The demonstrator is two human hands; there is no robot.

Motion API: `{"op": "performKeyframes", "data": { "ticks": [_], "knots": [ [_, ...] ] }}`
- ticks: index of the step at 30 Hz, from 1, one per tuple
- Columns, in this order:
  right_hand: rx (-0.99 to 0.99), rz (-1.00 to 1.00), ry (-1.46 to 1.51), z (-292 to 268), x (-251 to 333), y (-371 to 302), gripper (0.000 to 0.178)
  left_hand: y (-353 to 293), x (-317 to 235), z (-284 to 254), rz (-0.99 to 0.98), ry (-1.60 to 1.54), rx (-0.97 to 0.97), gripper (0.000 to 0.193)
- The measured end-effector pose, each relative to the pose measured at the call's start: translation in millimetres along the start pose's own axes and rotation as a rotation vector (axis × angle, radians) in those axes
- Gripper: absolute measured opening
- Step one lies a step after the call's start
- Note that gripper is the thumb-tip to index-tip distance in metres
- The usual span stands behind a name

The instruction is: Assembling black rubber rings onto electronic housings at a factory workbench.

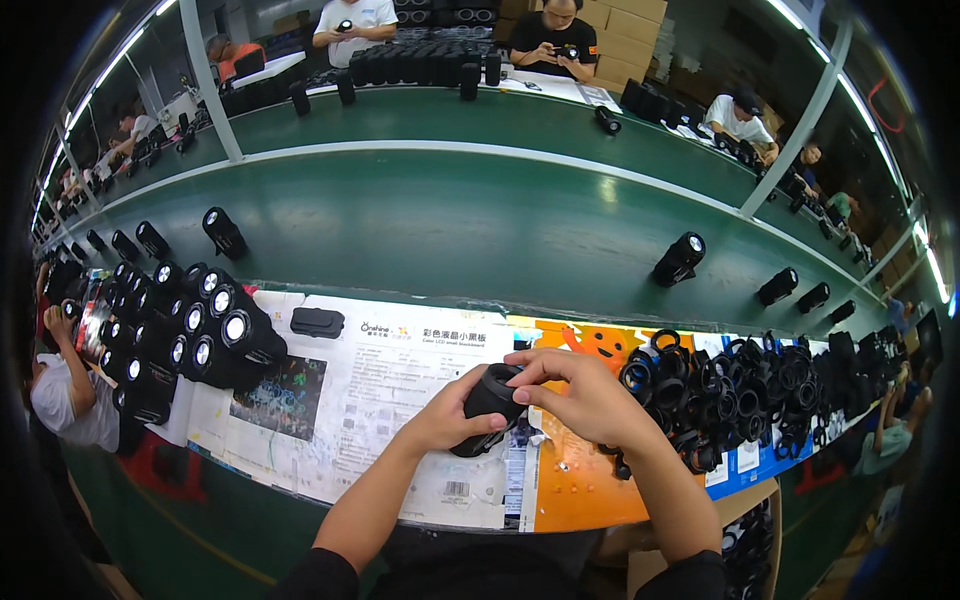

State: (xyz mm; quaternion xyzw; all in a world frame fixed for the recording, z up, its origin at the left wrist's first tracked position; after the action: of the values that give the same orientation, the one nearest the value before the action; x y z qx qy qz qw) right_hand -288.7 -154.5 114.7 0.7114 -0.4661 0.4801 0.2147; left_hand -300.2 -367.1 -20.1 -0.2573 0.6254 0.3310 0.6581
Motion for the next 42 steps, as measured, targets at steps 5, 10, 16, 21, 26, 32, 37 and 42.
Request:
{"op": "performKeyframes", "data": {
  "ticks": [5,10,16,21,26,32,37,42],
  "knots": [
    [-0.017,-0.152,-0.205,5,1,-6,0.013,1,0,0,0.035,0.019,0.008,0.076],
    [-0.041,-0.233,-0.235,9,2,-7,0.015,1,-2,1,0.036,-0.006,0.0,0.076],
    [-0.035,-0.188,-0.319,18,4,-7,0.039,-2,-3,0,0.038,0.041,-0.033,0.074],
    [-0.103,-0.377,-0.446,28,-11,-13,0.056,0,-1,0,0.097,0.02,-0.041,0.071],
    [-0.036,-0.323,-0.378,23,9,-11,0.04,-4,5,-1,0.096,-0.071,-0.052,0.066],
    [-0.26,-0.128,-0.191,48,-14,78,0.033,3,21,-1,0.069,-0.201,-0.006,0.077],
    [-0.245,-0.022,-0.26,72,-36,96,0.039,-7,24,-6,0.044,-0.178,-0.089,0.086],
    [-0.178,0.105,-0.27,64,-50,99,0.04,3,22,0,0.113,-0.143,-0.128,0.081]
  ]
}}
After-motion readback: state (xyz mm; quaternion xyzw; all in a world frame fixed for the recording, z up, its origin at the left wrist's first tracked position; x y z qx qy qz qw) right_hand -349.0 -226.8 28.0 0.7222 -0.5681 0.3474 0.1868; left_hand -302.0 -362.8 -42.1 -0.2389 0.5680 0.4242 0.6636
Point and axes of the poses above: each hand's wrist, its own y-axis towards the middle knuckle, its own z-axis out of the palm, x = y × z, the point moved 2 cm from there along y, towards the middle knuckle, and after that the axes turned 5 degrees about x, right-handed, at the moved point
